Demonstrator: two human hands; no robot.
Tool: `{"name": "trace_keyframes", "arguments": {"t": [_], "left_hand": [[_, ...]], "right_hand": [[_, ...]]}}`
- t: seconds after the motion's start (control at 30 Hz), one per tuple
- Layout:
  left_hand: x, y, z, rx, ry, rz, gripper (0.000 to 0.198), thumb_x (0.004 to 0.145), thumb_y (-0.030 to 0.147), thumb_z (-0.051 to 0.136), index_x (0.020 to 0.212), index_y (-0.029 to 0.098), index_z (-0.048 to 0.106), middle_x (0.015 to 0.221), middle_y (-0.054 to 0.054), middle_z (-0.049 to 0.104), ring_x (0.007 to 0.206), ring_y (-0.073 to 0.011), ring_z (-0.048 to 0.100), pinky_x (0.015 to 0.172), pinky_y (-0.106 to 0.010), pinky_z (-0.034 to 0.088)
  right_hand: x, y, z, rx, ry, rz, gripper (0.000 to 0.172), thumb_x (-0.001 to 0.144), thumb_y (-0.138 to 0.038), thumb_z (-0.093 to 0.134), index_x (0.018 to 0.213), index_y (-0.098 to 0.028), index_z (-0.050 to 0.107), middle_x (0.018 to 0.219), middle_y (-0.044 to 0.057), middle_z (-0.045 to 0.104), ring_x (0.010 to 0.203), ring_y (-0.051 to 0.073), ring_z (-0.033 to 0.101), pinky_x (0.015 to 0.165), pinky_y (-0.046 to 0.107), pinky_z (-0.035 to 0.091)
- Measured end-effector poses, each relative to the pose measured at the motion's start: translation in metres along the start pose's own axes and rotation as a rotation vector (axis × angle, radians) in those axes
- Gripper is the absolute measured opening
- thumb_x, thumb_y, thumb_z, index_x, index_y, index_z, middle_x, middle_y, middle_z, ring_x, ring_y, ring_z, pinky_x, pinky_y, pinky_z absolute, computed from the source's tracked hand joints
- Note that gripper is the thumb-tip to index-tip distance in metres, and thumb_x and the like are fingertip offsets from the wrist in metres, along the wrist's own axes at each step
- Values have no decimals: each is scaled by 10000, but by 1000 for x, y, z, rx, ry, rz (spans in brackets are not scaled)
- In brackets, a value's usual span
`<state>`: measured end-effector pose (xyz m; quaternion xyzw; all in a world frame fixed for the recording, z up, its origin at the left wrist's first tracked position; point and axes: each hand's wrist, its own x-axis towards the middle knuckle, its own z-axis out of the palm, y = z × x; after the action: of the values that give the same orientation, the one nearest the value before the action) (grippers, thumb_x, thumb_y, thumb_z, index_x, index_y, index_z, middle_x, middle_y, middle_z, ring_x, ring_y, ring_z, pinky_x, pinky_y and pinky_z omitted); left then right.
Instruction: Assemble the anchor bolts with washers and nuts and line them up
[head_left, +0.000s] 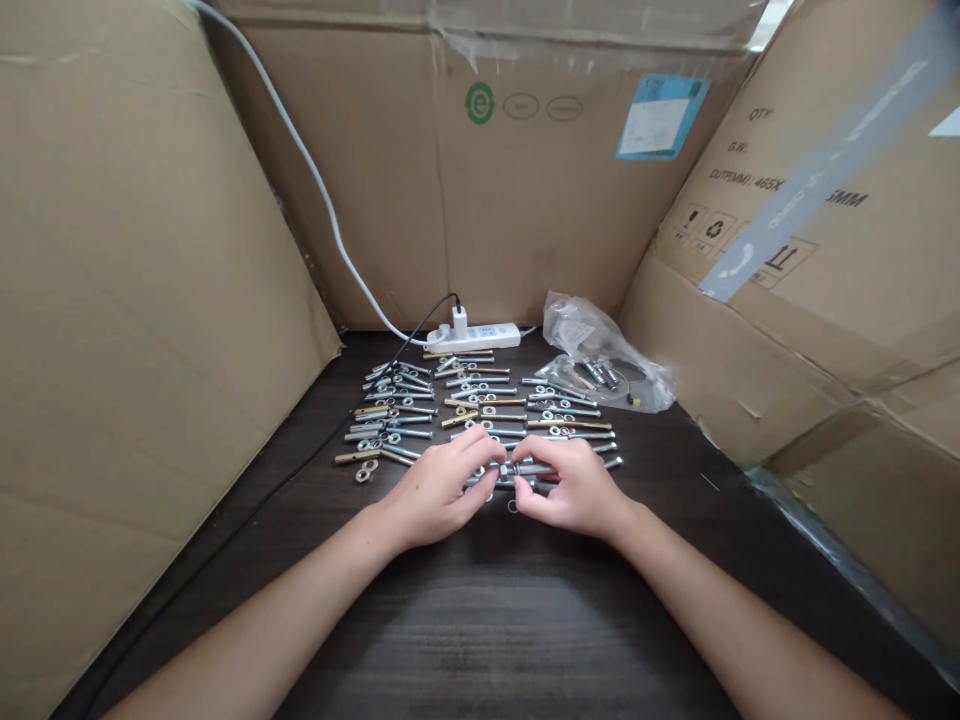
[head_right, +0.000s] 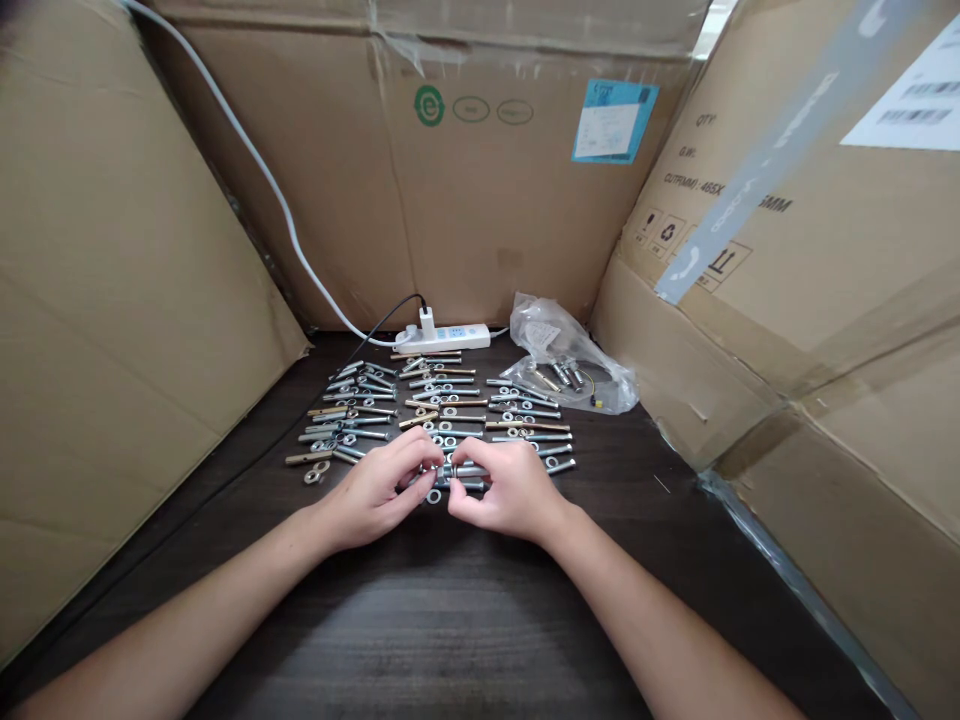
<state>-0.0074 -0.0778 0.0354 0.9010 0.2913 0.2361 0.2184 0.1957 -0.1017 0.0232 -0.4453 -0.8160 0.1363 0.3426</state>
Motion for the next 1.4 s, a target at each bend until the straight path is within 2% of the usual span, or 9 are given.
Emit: {"name": "trace_keyframes", "arguments": {"t": [0.27, 0.53, 0.67, 0.97, 1.1, 1.23, 1.4], "left_hand": [[2, -1, 1, 38, -45, -26, 163, 931, 197, 362, 897, 187, 520, 858, -15, 522, 764, -132, 500, 678, -232, 391], [1, -1, -1, 3, -77, -21, 136, 911, 242, 394, 911, 190, 520, 862, -16, 551, 750, -141, 507, 679, -243, 396], [2, 0, 0, 3, -68, -48, 210, 935, 326, 393, 883, 186, 541, 837, -13, 560, 725, -132, 505, 646, -232, 388], [3, -3, -6, 128, 3, -47, 117, 852, 246, 477, 765, 177, 513, 757, 6, 522, 668, -116, 478, 595, -221, 352], [3, -1, -12, 194, -88, -87, 153, 825, 256, 497, 692, 181, 502, 702, 19, 527, 607, -114, 475, 553, -228, 333], [-2, 7, -16, 261, -208, -120, 179, 811, 272, 527, 654, 186, 510, 650, 28, 560, 543, -120, 484, 503, -254, 289], [-11, 17, -15, 326, -335, -126, 129, 790, 275, 570, 691, 196, 551, 719, 8, 635, 620, -163, 579, 522, -262, 330]], "right_hand": [[1, 0, 1, 0, 9, -14, 124, 705, -234, 575, 822, -201, 601, 610, -26, 601, 505, 102, 511, 512, 190, 410], [0, 0, 0, -5, 2, -16, 129, 705, -240, 569, 823, -203, 605, 616, -24, 610, 500, 101, 509, 514, 194, 403], [0, 0, 1, -7, -3, -21, 123, 707, -239, 567, 818, -205, 607, 620, -24, 615, 502, 100, 509, 517, 193, 399], [1, 0, -1, -15, -8, 0, 121, 715, -242, 573, 824, -199, 604, 610, -24, 602, 495, 101, 496, 513, 198, 389], [1, 1, -2, -50, -43, 7, 124, 714, -245, 583, 825, -201, 615, 580, -31, 588, 484, 103, 490, 512, 200, 377], [2, -1, -4, -81, -135, 7, 130, 711, -244, 594, 831, -210, 628, 549, -40, 573, 472, 104, 482, 510, 198, 356], [2, -7, -4, -136, -250, 3, 129, 706, -232, 594, 828, -233, 634, 583, -36, 613, 488, 112, 498, 535, 207, 351]]}}
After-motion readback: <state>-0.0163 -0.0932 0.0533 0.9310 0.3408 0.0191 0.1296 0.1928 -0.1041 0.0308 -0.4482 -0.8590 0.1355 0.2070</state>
